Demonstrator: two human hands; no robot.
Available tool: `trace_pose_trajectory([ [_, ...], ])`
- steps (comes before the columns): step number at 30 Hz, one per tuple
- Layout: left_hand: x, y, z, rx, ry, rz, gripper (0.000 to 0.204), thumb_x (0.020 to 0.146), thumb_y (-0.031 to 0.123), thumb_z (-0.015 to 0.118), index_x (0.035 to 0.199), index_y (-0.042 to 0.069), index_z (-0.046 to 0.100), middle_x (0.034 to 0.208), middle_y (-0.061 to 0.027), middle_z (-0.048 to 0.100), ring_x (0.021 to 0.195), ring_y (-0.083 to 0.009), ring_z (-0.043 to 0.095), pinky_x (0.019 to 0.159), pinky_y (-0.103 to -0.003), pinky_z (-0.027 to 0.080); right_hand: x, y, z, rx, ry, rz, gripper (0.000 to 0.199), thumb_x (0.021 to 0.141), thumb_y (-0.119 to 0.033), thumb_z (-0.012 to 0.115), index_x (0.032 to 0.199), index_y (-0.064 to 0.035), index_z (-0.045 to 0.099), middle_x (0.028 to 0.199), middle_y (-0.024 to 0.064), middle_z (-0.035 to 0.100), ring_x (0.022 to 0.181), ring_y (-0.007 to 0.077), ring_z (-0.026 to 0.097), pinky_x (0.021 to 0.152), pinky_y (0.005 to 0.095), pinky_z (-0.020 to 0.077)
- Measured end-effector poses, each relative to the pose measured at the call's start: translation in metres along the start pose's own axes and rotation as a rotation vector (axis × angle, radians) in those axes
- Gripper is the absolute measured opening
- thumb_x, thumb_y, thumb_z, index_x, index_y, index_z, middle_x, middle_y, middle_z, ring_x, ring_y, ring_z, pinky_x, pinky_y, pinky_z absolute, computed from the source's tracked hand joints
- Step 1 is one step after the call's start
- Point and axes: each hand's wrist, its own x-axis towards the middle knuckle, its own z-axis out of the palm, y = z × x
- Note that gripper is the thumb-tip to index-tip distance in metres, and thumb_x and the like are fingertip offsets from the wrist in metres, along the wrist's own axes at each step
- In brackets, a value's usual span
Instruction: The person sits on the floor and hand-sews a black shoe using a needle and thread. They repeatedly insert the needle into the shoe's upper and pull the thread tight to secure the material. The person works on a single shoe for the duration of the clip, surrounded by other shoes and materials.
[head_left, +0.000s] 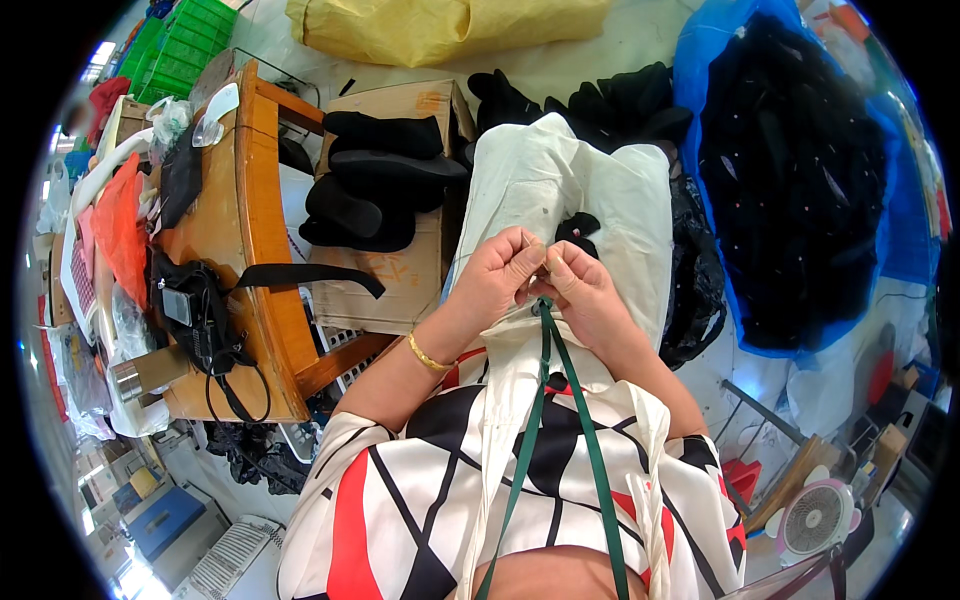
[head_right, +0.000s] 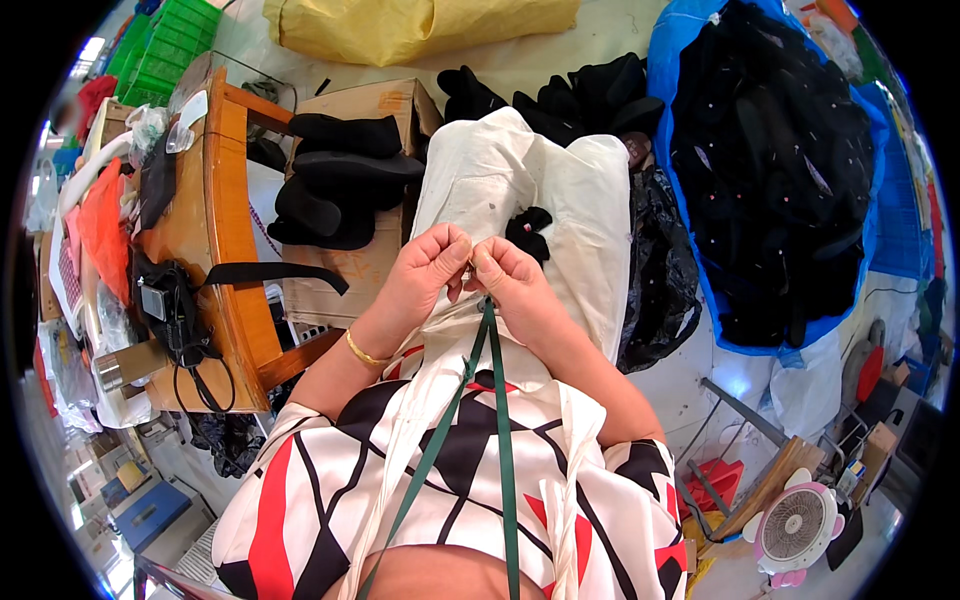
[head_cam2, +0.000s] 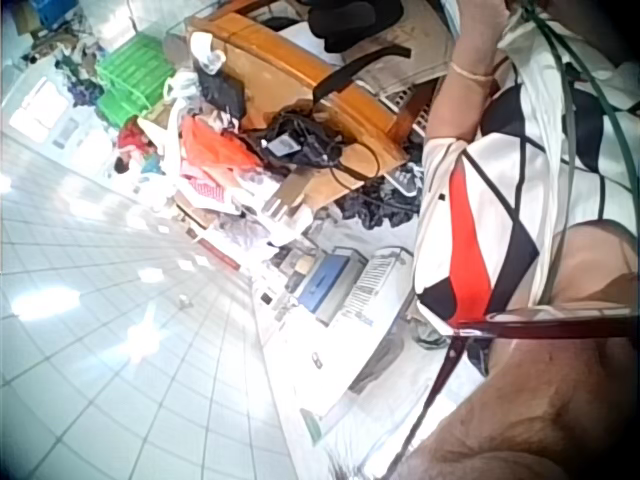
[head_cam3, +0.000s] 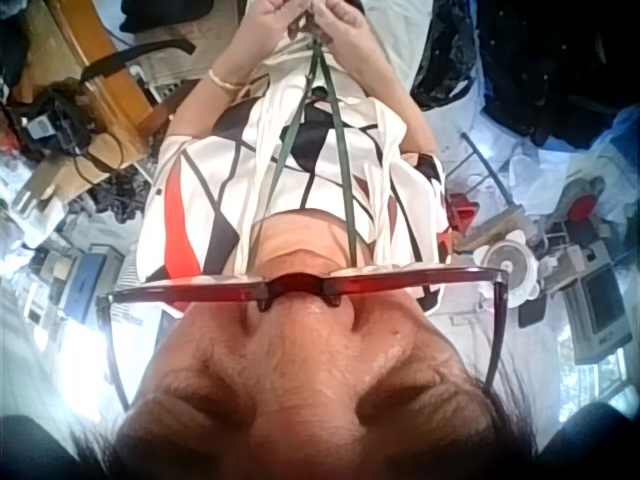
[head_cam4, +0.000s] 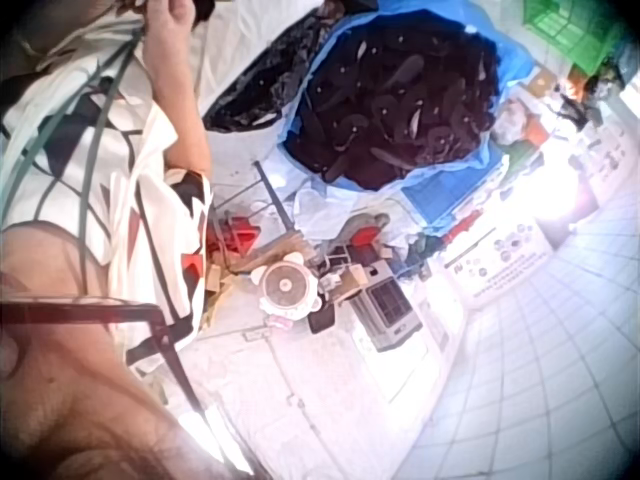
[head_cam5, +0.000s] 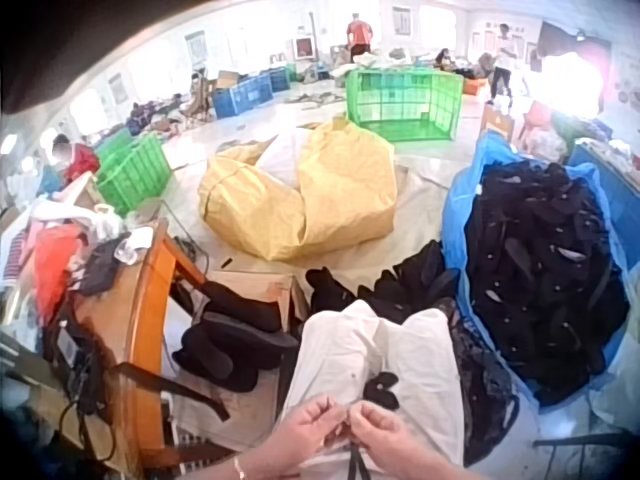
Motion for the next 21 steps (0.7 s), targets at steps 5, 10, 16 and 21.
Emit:
trace_pose_trajectory([
  [5,-0.001,0.005,0.007,0.058,0.079,-0.045,0.02,0.106,0.026,0.05,0.099,0.007,0.052,0.077,-0.0011,0.056,0.052,-0.0076,0.048,0.047,-0.022,0.043,0.003,0.008,-0.016,-0.551,0.233,-0.302,0.019,0.1,-0.02,0.064,0.097,-0.0018,0.057,0.088,0.0008,0.059,0.078,0.0085,0.055,0.07,0.0223,0.0454],
  [10,-0.001,0.001,0.008,-0.02,0.062,-0.039,0.019,0.106,0.026,0.05,0.098,0.008,0.049,0.068,0.0002,0.051,0.049,-0.0077,0.046,0.044,-0.022,0.041,0.001,0.004,-0.018,-0.645,0.248,-0.338,0.017,0.099,-0.016,0.065,0.097,-0.0008,0.058,0.086,-0.0021,0.056,0.073,0.0047,0.048,0.065,0.0205,0.0419],
  [16,-0.002,-0.002,0.004,-0.062,0.045,-0.041,0.02,0.106,0.026,0.05,0.097,0.009,0.049,0.062,0.0039,0.041,0.048,-0.0057,0.037,0.044,-0.021,0.034,-0.003,-0.001,-0.011,-0.459,0.219,-0.196,0.015,0.099,-0.017,0.065,0.098,-0.0025,0.059,0.084,-0.0057,0.055,0.074,0.0016,0.047,0.065,0.018,0.04],
  [21,-0.003,-0.004,0.004,0.039,0.047,0.011,0.02,0.106,0.026,0.051,0.097,0.009,0.048,0.062,0.004,0.043,0.049,-0.0053,0.039,0.044,-0.021,0.033,-0.003,-0.002,-0.011,-0.394,0.167,-0.16,0.015,0.099,-0.017,0.065,0.098,-0.0029,0.059,0.085,-0.0064,0.055,0.075,0.0008,0.048,0.066,0.0168,0.0392],
])
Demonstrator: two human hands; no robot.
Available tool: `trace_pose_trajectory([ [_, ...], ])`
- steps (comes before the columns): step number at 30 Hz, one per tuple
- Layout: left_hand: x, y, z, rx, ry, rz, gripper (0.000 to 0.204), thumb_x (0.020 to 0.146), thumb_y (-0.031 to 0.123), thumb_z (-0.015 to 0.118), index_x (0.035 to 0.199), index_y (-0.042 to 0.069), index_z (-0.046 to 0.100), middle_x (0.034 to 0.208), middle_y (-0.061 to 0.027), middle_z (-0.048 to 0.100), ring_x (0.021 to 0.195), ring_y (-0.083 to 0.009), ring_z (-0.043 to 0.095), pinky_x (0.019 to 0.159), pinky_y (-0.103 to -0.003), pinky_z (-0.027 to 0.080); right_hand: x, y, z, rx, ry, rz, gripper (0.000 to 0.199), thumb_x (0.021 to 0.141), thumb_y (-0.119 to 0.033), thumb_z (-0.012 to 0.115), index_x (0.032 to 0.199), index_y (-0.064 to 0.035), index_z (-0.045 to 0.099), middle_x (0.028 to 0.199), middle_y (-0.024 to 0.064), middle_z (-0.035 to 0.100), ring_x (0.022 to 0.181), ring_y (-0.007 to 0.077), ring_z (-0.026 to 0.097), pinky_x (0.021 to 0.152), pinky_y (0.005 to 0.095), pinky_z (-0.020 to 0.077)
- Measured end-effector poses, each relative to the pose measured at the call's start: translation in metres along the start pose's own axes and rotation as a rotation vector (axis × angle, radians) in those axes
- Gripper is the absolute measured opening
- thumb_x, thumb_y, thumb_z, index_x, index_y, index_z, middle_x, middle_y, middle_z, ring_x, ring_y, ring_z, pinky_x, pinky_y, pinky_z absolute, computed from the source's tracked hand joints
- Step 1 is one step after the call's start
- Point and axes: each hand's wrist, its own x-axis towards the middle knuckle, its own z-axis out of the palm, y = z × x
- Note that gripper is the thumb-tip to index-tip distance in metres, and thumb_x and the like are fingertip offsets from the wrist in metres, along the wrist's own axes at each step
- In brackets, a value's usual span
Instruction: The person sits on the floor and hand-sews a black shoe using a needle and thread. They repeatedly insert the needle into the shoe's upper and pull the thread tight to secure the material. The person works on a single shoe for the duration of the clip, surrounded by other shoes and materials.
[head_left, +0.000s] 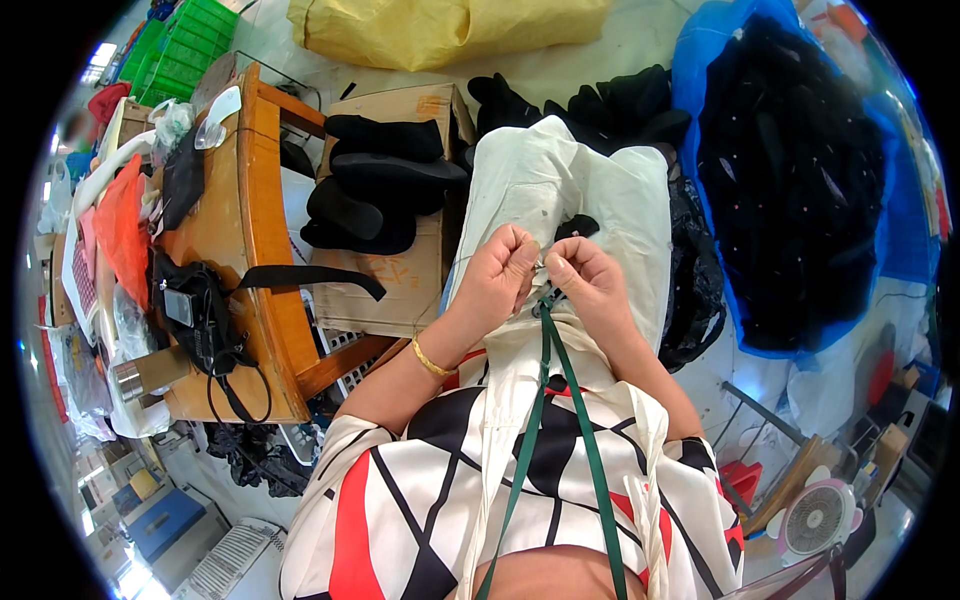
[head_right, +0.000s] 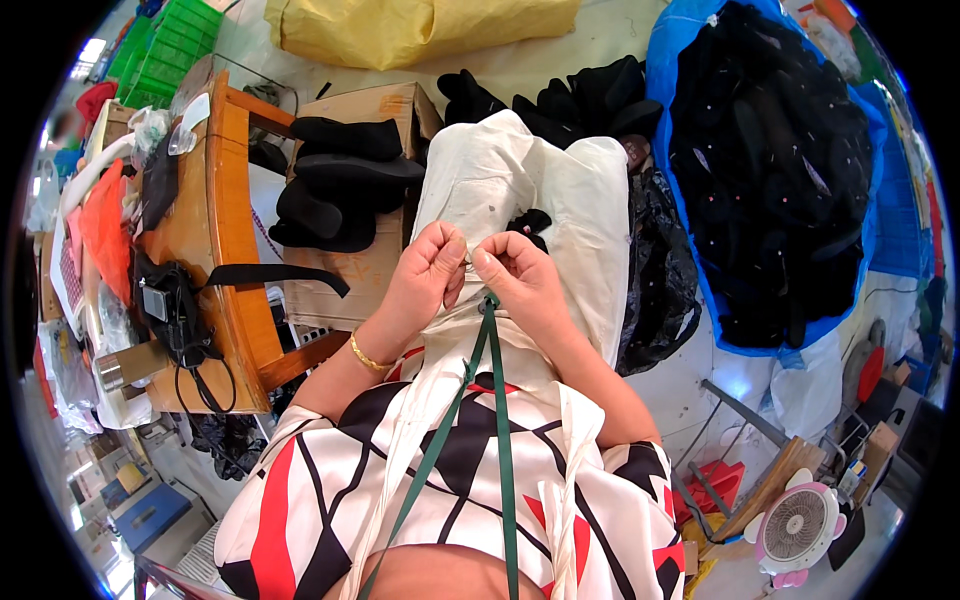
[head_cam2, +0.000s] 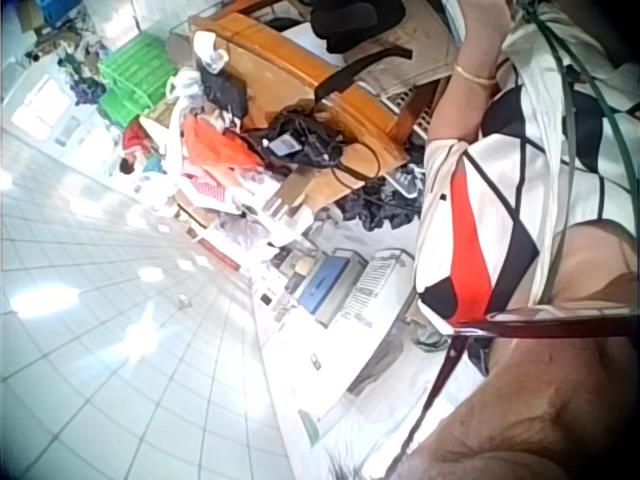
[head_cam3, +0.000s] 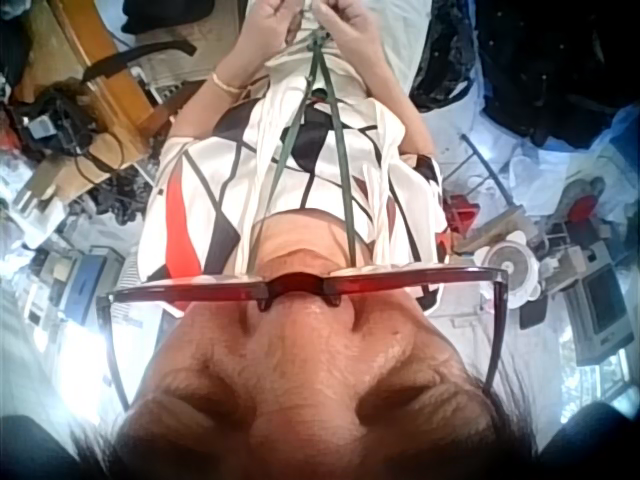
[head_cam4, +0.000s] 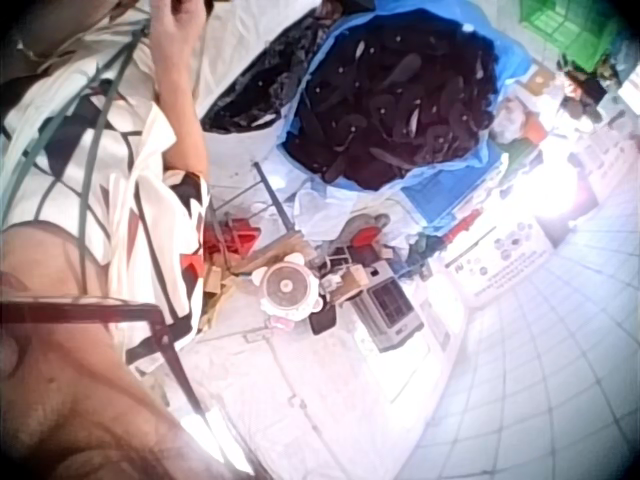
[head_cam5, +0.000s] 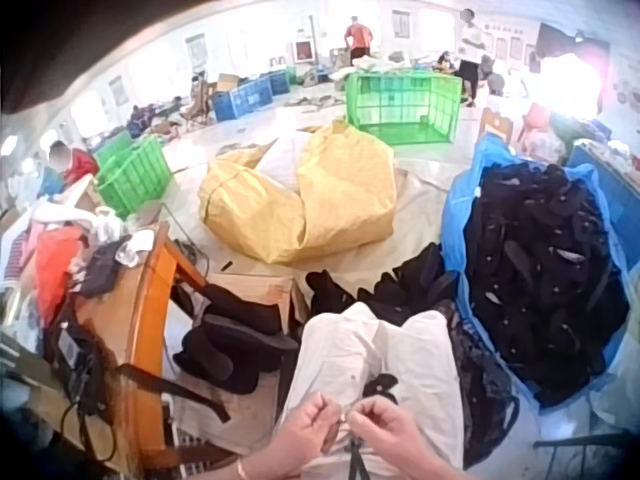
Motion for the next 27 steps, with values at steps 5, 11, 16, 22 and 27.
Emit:
trace_pose_trajectory([
  [5,-0.001,0.001,0.002,-0.002,0.023,-0.004,0.021,0.106,0.027,0.052,0.095,0.009,0.052,0.063,0.0029,0.048,0.048,-0.0044,0.04,0.043,-0.02,0.033,0.0,0.002,-0.002,-0.087,-0.021,-0.027,0.017,0.1,-0.018,0.064,0.098,-0.0024,0.058,0.087,-0.0049,0.056,0.078,0.0026,0.049,0.068,0.0189,0.0412],
  [11,-0.002,0.003,0.001,-0.187,-0.057,-0.117,0.026,0.104,0.031,0.056,0.09,0.009,0.056,0.067,0.003,0.052,0.052,-0.004,0.044,0.047,-0.019,0.037,-0.003,0.008,0.001,-0.063,-0.053,-0.087,0.02,0.101,-0.021,0.062,0.097,-0.0022,0.056,0.088,-0.0025,0.057,0.079,0.0057,0.05,0.071,0.022,0.0434],
  [16,-0.003,0.003,0.001,-0.288,-0.086,-0.127,0.025,0.104,0.031,0.056,0.091,0.009,0.057,0.067,0.0028,0.052,0.052,-0.0043,0.044,0.047,-0.019,0.037,-0.006,0.003,0.006,0.215,-0.083,0.009,0.018,0.102,-0.021,0.06,0.098,-0.0039,0.057,0.09,-0.0022,0.057,0.079,0.0057,0.05,0.072,0.0215,0.0427],
  [22,-0.002,0.008,0.005,-0.163,0.067,-0.043,0.024,0.105,0.029,0.054,0.091,0.009,0.055,0.064,0.0028,0.049,0.052,-0.0055,0.043,0.047,-0.02,0.036,0.002,0.005,-0.003,0.12,-0.007,-0.002,0.018,0.101,-0.021,0.062,0.105,-0.0035,0.061,0.09,-0.0049,0.057,0.079,0.0036,0.049,0.071,0.0187,0.0409],
  [27,-0.002,0.007,0.004,-0.081,0.07,0.02,0.021,0.104,0.027,0.055,0.094,0.008,0.056,0.064,0.0034,0.049,0.051,-0.0045,0.042,0.047,-0.019,0.035,0.0,-0.002,0.004,0.023,-0.033,0.007,0.018,0.1,-0.02,0.064,0.106,-0.0029,0.061,0.09,-0.0058,0.057,0.08,0.0019,0.048,0.071,0.0174,0.0398],
])
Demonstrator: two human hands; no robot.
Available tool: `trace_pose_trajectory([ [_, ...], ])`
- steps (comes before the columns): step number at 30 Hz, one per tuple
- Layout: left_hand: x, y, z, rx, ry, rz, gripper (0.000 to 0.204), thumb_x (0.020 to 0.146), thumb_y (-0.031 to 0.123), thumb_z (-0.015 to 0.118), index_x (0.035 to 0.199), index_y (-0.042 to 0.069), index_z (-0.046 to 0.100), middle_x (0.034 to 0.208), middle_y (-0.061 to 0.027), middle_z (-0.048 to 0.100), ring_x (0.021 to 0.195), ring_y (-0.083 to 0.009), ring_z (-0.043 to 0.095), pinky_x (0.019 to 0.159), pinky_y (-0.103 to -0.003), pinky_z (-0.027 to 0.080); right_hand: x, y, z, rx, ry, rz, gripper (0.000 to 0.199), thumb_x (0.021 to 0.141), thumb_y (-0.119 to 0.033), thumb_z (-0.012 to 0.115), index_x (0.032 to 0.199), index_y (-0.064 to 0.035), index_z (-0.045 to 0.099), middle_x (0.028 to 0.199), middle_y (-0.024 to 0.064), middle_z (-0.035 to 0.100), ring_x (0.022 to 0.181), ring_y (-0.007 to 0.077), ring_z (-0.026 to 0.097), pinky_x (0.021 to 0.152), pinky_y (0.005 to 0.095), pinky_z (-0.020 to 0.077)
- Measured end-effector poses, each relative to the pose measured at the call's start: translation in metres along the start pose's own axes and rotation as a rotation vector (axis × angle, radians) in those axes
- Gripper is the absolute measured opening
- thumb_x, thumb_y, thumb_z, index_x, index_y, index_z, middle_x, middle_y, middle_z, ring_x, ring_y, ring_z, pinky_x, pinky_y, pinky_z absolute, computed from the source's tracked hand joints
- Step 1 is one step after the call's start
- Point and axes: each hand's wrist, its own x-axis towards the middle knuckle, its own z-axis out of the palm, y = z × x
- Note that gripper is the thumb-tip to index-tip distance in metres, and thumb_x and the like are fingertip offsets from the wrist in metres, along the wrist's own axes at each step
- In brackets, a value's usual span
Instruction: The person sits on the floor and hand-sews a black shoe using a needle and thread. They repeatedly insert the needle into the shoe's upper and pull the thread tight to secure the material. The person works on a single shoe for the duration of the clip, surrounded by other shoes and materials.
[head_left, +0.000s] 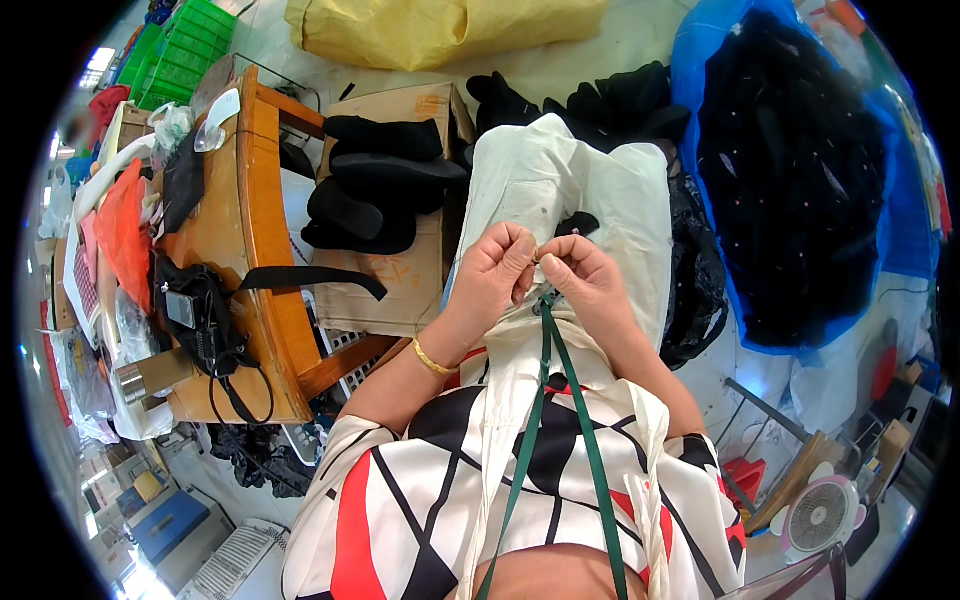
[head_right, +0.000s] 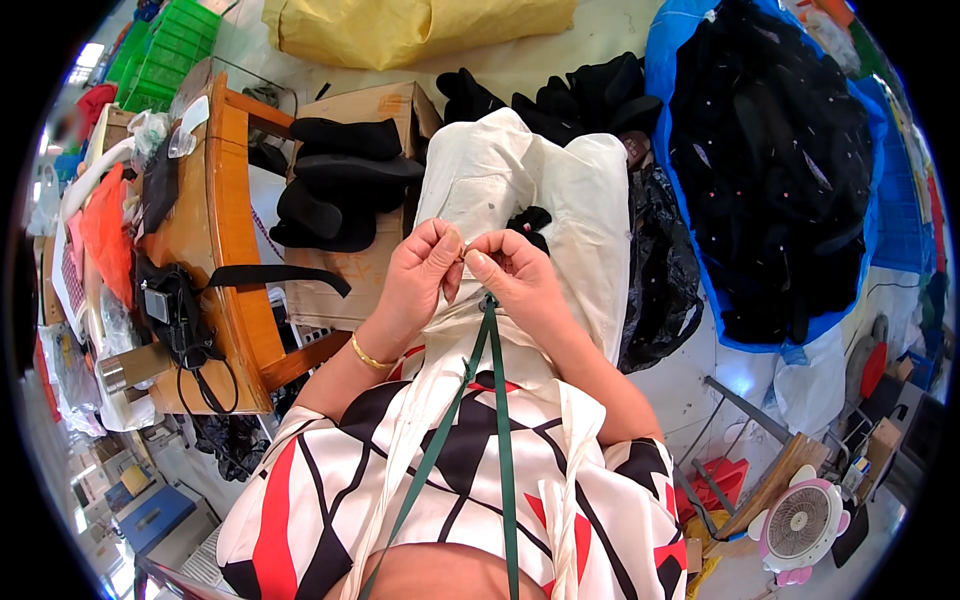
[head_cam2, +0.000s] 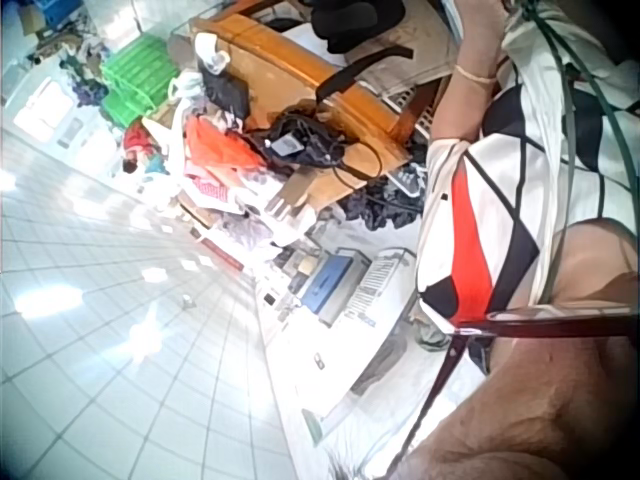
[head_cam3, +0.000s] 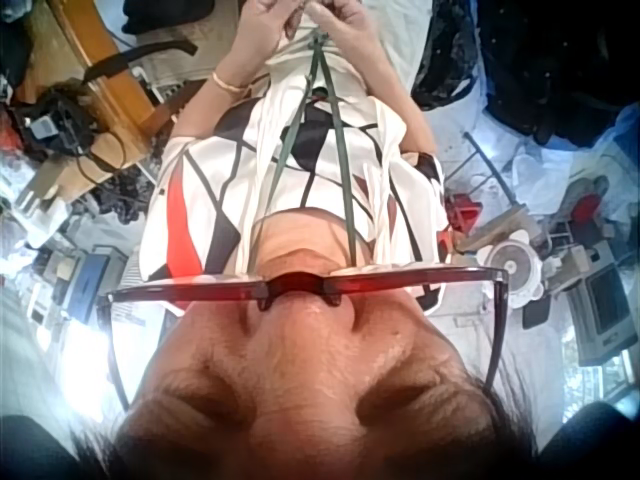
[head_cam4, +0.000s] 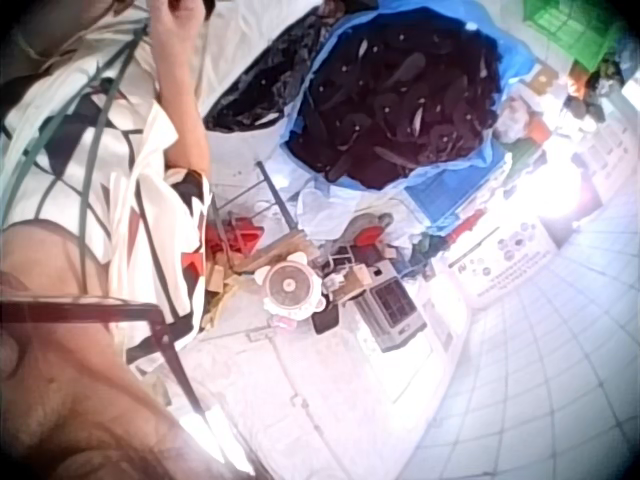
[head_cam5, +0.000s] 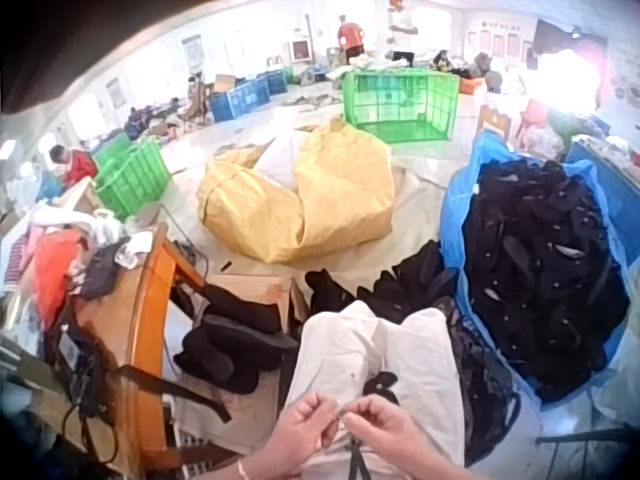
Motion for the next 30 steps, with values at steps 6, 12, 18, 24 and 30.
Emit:
trace_pose_trajectory([
  [6,-0.001,-0.002,-0.006,-0.074,-0.089,-0.032,0.021,0.103,0.027,0.058,0.095,0.008,0.056,0.069,0.0046,0.052,0.053,-0.0018,0.042,0.046,-0.018,0.033,-0.001,0.005,-0.006,0.024,-0.05,0.024,0.018,0.099,-0.021,0.066,0.101,-0.0044,0.059,0.09,-0.0061,0.056,0.081,0.0023,0.048,0.073,0.0184,0.0407],
  [12,0.0,-0.005,-0.006,-0.286,-0.164,-0.067,0.019,0.104,0.024,0.056,0.098,0.006,0.057,0.082,0.0024,0.056,0.068,-0.0046,0.05,0.062,-0.02,0.042,-0.002,0.006,-0.002,0.234,-0.075,0.083,0.017,0.098,-0.022,0.066,0.1,-0.0063,0.059,0.091,-0.005,0.055,0.083,0.0053,0.049,0.08,0.0223,0.0436],
  [18,0.002,0.0,-0.006,-0.365,-0.277,-0.112,0.021,0.104,0.024,0.056,0.101,0.003,0.059,0.092,-0.0035,0.06,0.084,-0.0121,0.057,0.08,-0.028,0.048,-0.004,0.003,-0.003,0.463,-0.17,0.116,0.017,0.097,-0.022,0.066,0.1,-0.0072,0.059,0.095,-0.0032,0.057,0.088,0.0077,0.051,0.088,0.0261,0.0439],
  [24,0.006,-0.005,-0.003,-0.332,-0.238,-0.085,0.02,0.104,0.024,0.057,0.099,0.004,0.059,0.09,-0.0016,0.059,0.08,-0.0093,0.056,0.074,-0.025,0.047,-0.003,0.004,-0.004,0.507,-0.188,0.118,0.018,0.098,-0.024,0.065,0.101,-0.0071,0.06,0.099,-0.0022,0.06,0.09,0.0087,0.054,0.087,0.0264,0.0446],
  [30,0.008,-0.01,-0.006,-0.036,-0.062,0.011,0.017,0.103,0.024,0.059,0.099,0.007,0.058,0.078,0.0082,0.05,0.057,0.0013,0.036,0.049,-0.017,0.027,0.001,0.008,-0.014,0.284,-0.032,0.049,0.022,0.099,-0.026,0.064,0.102,-0.0049,0.062,0.095,-0.0027,0.06,0.086,0.0087,0.055,0.082,0.0239,0.0452],
])
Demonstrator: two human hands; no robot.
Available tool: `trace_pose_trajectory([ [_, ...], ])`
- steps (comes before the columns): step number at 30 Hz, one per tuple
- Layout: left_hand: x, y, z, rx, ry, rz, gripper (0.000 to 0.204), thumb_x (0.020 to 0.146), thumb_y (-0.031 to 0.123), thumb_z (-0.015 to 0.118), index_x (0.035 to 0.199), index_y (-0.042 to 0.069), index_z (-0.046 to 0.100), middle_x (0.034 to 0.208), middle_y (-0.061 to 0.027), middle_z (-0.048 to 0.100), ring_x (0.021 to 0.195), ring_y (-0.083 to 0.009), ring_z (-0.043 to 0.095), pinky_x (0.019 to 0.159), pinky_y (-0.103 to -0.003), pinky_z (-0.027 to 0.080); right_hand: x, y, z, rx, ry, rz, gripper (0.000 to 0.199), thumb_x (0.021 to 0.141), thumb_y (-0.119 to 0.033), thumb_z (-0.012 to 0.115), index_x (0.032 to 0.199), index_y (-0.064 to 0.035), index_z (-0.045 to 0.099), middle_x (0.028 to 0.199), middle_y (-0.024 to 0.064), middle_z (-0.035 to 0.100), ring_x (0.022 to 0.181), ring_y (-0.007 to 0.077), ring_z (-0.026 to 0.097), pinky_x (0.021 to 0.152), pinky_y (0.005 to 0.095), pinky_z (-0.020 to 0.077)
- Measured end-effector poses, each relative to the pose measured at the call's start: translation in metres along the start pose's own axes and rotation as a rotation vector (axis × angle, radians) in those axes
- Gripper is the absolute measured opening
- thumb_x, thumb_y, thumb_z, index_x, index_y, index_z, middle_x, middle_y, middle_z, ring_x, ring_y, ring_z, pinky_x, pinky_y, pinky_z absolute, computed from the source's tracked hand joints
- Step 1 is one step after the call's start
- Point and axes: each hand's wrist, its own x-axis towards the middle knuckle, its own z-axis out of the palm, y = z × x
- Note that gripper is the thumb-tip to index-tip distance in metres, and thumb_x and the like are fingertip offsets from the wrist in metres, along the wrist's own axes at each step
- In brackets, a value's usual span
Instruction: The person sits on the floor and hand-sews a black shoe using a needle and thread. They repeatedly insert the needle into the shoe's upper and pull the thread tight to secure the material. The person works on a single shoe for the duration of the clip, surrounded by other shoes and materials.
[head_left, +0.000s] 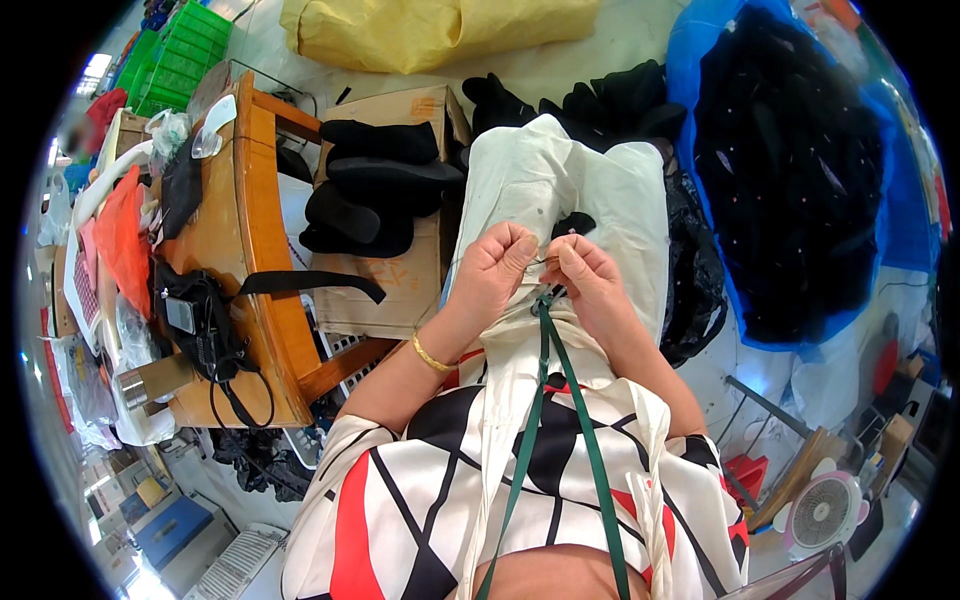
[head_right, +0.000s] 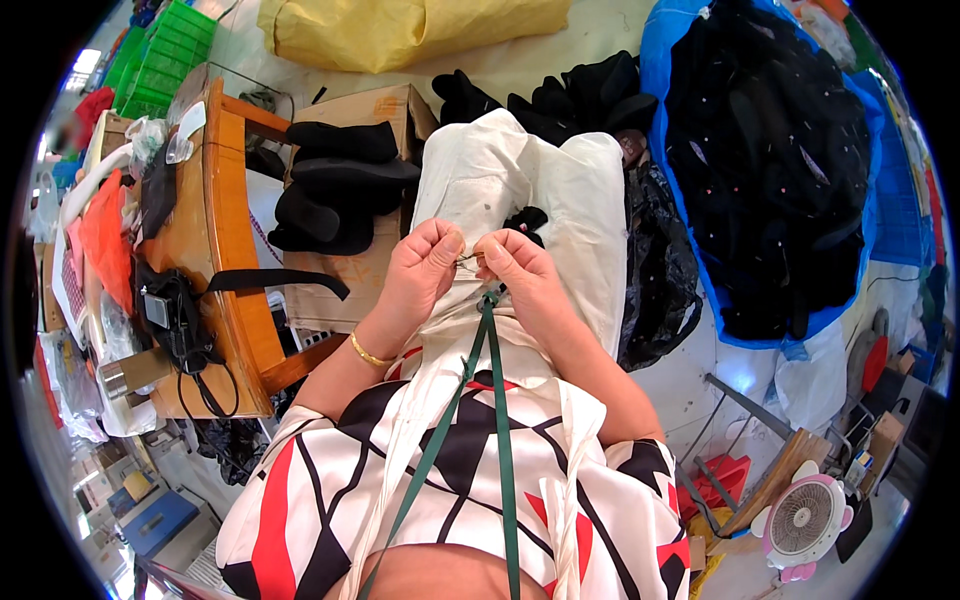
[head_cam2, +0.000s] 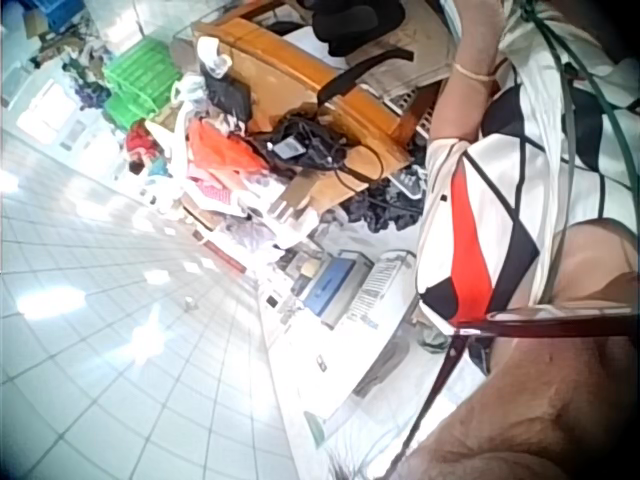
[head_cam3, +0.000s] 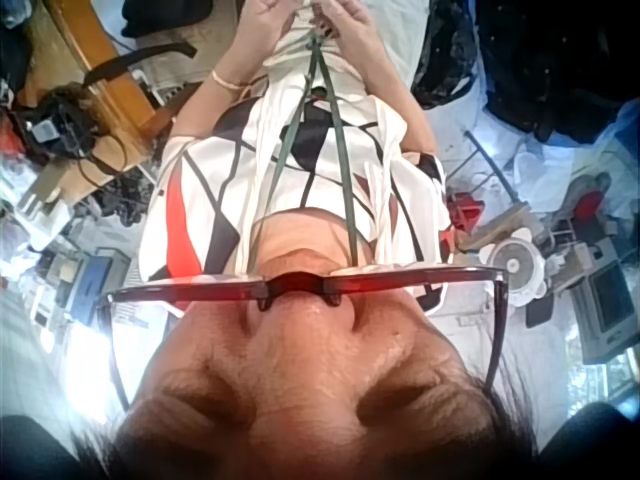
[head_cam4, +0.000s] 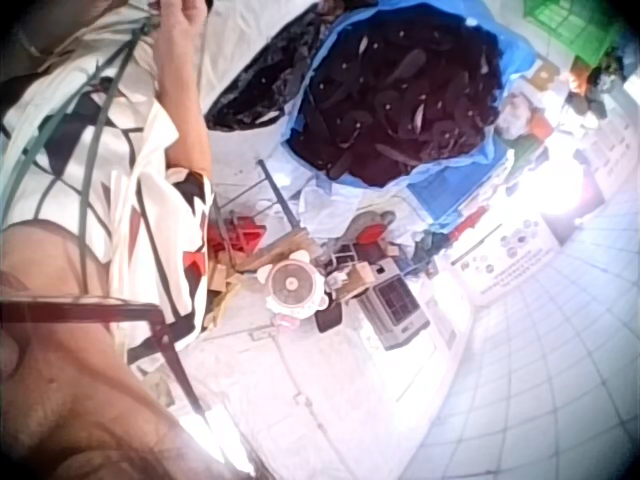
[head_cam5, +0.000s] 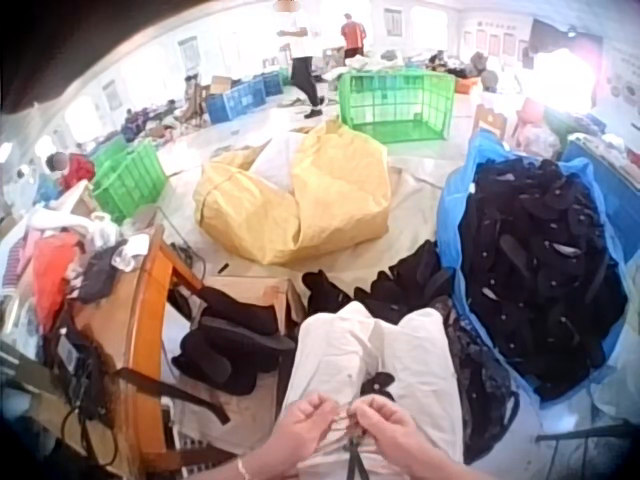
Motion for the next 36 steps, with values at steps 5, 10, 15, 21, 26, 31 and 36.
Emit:
trace_pose_trajectory([
  [5,0.0,0.001,0.003,0.166,0.032,0.075,0.016,0.103,0.024,0.059,0.098,0.008,0.058,0.072,0.0104,0.047,0.053,0.0016,0.033,0.046,-0.018,0.023,0.0,-0.002,0.0,-0.154,0.007,0.018,0.022,0.1,-0.026,0.064,0.102,-0.0045,0.062,0.091,-0.0036,0.058,0.085,0.0069,0.053,0.08,0.0231,0.0445],
  [10,-0.003,0.006,0.004,0.046,-0.065,-0.003,0.019,0.103,0.025,0.057,0.097,0.007,0.057,0.068,0.0086,0.046,0.05,0.0001,0.033,0.045,-0.019,0.023,-0.002,0.002,0.001,-0.161,-0.021,0.008,0.021,0.1,-0.025,0.063,0.101,-0.0053,0.059,0.091,-0.0036,0.056,0.082,0.0046,0.049,0.078,0.0233,0.0445],
  [15,-0.006,0.006,-0.001,-0.22,-0.18,-0.145,0.023,0.104,0.027,0.055,0.096,0.006,0.057,0.063,0.0059,0.045,0.048,-0.0028,0.036,0.044,-0.019,0.027,-0.004,-0.002,0.009,0.182,-0.103,0.035,0.02,0.101,-0.025,0.061,0.102,-0.0063,0.057,0.091,-0.0033,0.056,0.08,0.0061,0.049,0.08,0.0252,0.0452],
  [21,-0.005,0.011,-0.007,0.006,-0.064,-0.029,0.024,0.104,0.028,0.055,0.095,0.006,0.057,0.063,0.0051,0.047,0.05,-0.0028,0.04,0.045,-0.019,0.032,0.0,-0.006,0.004,-0.039,0.009,0.039,0.021,0.102,-0.025,0.06,0.102,-0.0044,0.061,0.09,-0.0035,0.056,0.079,0.0062,0.05,0.079,0.024,0.0441],
  [26,-0.008,0.012,-0.012,0.139,-0.074,0.0,0.019,0.104,0.025,0.056,0.097,0.007,0.056,0.067,0.0046,0.047,0.052,-0.0037,0.041,0.048,-0.019,0.036,0.001,-0.009,0.013,-0.335,-0.005,-0.041,0.013,0.097,-0.016,0.065,0.098,-0.0028,0.063,0.085,-0.0021,0.058,0.073,0.0091,0.05,0.07,0.0232,0.042],
  [31,-0.004,0.005,-0.021,0.502,0.17,0.428,0.015,0.103,0.019,0.058,0.096,0.005,0.056,0.072,0.0039,0.048,0.058,-0.0061,0.041,0.054,-0.02,0.038,-0.014,-0.026,0.032,-0.887,0.127,-0.52,0.009,0.083,0.0,0.07,0.082,-0.0054,0.063,0.078,0.0052,0.056,0.066,0.0161,0.049,0.06,0.0278,0.0403],
  [36,-0.016,0.01,-0.031,0.454,0.357,0.467,0.014,0.104,0.017,0.056,0.096,0.005,0.056,0.076,0.0017,0.056,0.06,-0.0054,0.044,0.055,-0.021,0.038,-0.038,-0.046,0.054,-0.951,-0.211,-0.543,0.01,0.079,0.0,0.072,0.085,-0.0056,0.065,0.071,0.0046,0.052,0.067,0.0214,0.051,0.059,0.0326,0.0412],
])
